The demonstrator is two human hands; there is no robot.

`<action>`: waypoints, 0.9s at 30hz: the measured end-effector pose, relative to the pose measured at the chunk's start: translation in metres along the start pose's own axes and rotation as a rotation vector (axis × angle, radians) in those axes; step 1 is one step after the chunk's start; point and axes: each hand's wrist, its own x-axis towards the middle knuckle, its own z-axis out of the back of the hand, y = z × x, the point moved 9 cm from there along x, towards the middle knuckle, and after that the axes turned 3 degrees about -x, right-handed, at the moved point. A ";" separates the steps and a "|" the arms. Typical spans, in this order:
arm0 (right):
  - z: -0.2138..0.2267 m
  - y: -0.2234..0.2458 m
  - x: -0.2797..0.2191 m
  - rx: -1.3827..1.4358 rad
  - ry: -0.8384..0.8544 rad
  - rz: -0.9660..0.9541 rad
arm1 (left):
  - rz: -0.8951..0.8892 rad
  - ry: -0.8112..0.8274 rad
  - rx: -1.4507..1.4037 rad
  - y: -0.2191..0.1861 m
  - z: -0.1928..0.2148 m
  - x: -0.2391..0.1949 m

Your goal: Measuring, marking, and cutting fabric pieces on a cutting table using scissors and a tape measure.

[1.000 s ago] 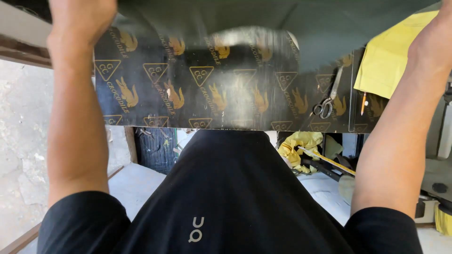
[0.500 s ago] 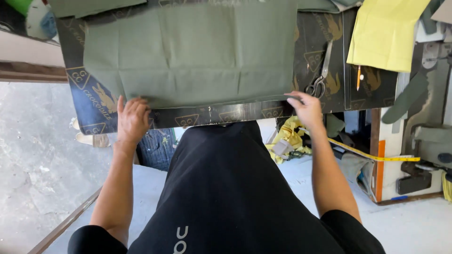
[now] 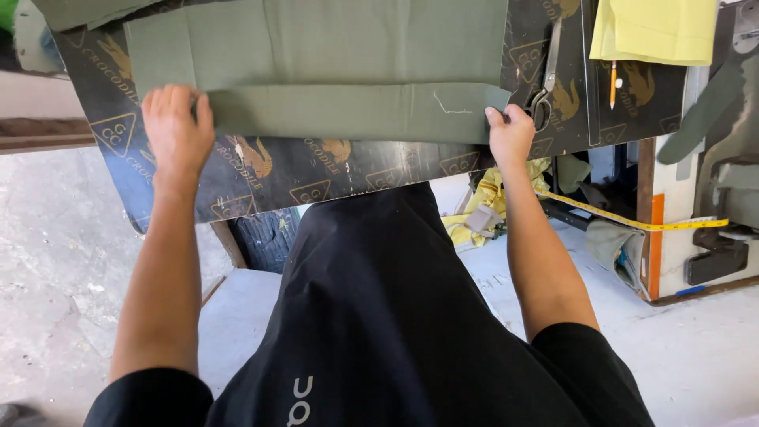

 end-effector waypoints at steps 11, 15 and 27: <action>0.011 0.037 0.005 -0.396 -0.108 0.161 | 0.278 0.203 0.146 0.020 -0.021 -0.072; 0.017 0.028 0.009 -0.341 -0.123 0.168 | 0.501 0.040 -0.310 0.015 0.037 -0.074; -0.001 0.037 0.028 -0.311 -0.182 0.302 | 0.656 -0.109 -0.288 0.084 0.050 -0.082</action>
